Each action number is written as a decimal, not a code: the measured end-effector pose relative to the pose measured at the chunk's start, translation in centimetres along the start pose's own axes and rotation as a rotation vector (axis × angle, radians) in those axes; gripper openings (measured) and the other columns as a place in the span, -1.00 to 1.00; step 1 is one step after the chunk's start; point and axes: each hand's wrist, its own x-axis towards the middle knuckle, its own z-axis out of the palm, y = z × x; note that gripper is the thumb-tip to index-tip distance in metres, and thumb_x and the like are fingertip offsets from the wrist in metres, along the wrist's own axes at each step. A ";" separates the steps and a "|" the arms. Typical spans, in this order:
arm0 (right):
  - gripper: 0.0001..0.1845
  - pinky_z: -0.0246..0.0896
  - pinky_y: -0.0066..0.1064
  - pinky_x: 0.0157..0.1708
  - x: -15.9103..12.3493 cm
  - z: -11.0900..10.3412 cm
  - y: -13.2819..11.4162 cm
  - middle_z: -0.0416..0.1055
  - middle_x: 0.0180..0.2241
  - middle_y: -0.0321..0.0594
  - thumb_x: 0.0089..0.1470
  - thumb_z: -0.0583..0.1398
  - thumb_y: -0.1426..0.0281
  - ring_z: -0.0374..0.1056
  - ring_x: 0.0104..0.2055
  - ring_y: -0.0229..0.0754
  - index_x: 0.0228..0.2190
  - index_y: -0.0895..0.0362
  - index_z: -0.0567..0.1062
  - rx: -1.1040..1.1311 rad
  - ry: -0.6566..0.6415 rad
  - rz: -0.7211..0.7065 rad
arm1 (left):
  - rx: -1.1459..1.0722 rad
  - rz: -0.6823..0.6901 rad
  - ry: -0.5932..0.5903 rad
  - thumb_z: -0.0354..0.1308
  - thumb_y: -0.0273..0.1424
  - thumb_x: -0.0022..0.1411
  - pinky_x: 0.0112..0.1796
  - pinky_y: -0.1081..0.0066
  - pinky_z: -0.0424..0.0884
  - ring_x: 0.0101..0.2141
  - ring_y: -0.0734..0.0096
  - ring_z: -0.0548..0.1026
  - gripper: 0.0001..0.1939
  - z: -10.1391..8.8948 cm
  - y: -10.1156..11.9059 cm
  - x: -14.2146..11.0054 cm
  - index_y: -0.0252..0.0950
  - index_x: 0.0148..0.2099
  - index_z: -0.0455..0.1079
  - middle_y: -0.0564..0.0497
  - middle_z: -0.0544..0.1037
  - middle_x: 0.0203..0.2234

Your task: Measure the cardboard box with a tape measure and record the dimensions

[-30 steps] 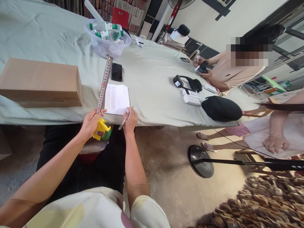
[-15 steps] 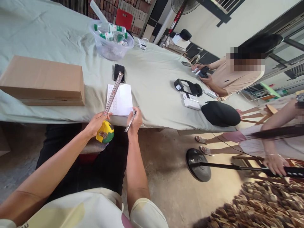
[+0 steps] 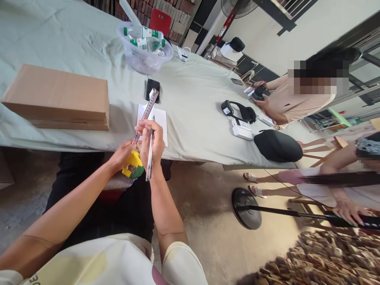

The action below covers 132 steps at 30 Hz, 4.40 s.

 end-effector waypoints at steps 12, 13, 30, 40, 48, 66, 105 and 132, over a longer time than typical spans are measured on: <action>-0.65 0.36 -0.17 0.05 1.7 -0.9 8.5 0.49 -0.13 -0.10 0.28 0.00 0.06 0.49 -0.04 -0.14 -0.10 0.06 0.25 -0.188 0.104 0.089 | -0.112 -0.011 -0.067 0.07 -0.40 0.01 -0.22 0.33 0.46 -0.15 0.16 0.54 -0.91 0.3 -0.2 0.2 -0.22 -0.51 0.33 -0.09 0.64 -0.12; -0.62 0.37 -0.18 0.03 1.7 -1.4 8.9 0.49 -0.13 -0.10 0.28 -0.01 0.04 0.49 -0.05 -0.14 -0.10 0.07 0.27 -0.197 0.101 0.105 | -0.102 -0.009 -0.063 0.07 -0.40 0.02 -0.22 0.33 0.46 -0.15 0.16 0.54 -0.91 0.3 -0.2 0.2 -0.22 -0.51 0.34 -0.09 0.64 -0.13; -0.53 0.41 -0.35 -0.29 1.0 -2.3 9.0 0.53 -0.39 -0.26 0.22 0.08 -0.02 0.46 -0.39 -0.23 -0.24 0.10 0.54 -0.188 -0.026 0.125 | -0.010 0.082 -0.134 0.10 -0.27 0.11 -0.16 0.31 0.42 -0.13 0.15 0.54 -0.85 -3.1 1.4 -2.8 -0.20 -0.44 0.36 -0.08 0.66 -0.12; -0.58 0.45 -0.27 -0.24 3.2 0.6 6.6 0.56 -0.37 -0.22 0.24 0.10 0.02 0.53 -0.40 -0.18 -0.16 0.09 0.49 -0.054 -0.033 0.074 | -0.191 -0.023 0.148 0.17 -0.21 0.14 -0.37 0.38 0.38 -0.32 0.25 0.56 -0.79 -9.4 2.6 -8.2 -0.24 -0.40 0.37 -0.14 0.67 -0.31; -0.29 0.41 -0.14 0.01 9.0 10.2 4.8 0.40 0.17 0.07 0.00 0.31 -0.04 0.43 0.13 0.04 0.08 0.06 0.36 0.163 -0.230 0.277 | -0.318 -0.023 0.247 0.28 -0.24 0.03 -0.43 0.41 0.39 -0.32 0.21 0.59 -0.80 -10.5 6.0 -9.4 -0.26 -0.42 0.41 -0.16 0.68 -0.37; -0.12 0.18 -0.02 0.30 2.2 11.5 2.8 0.11 0.35 0.00 0.13 0.23 -0.02 0.15 0.36 0.05 0.31 0.03 0.04 0.219 -0.306 -0.005 | -0.366 -0.136 0.171 0.35 -0.23 -0.02 -0.40 0.43 0.44 -0.41 0.32 0.55 -0.73 -10.1 5.0 -11.2 -0.31 -0.41 0.40 -0.21 0.68 -0.35; -0.18 0.24 0.00 0.28 5.9 13.1 3.9 0.21 0.32 -0.11 0.08 0.24 -0.05 0.27 0.28 0.02 0.26 -0.05 0.14 0.292 -0.355 0.224 | 0.085 0.017 0.161 0.21 -0.20 0.16 -0.51 0.47 0.28 -0.54 0.41 0.40 -0.76 -14.1 3.6 -9.7 -0.27 -0.41 0.46 -0.07 0.59 -0.47; -0.39 0.15 -0.09 0.34 6.2 9.4 2.9 0.25 0.28 -0.16 0.15 0.12 -0.17 0.15 0.37 -0.04 0.08 -0.08 0.29 0.234 -0.371 0.084 | 1.103 -0.123 -0.184 0.16 -0.17 -0.02 -0.54 0.46 0.29 -0.57 0.33 0.44 -0.75 -26.7 15.3 -5.1 -0.17 -0.39 0.58 0.03 0.62 -0.51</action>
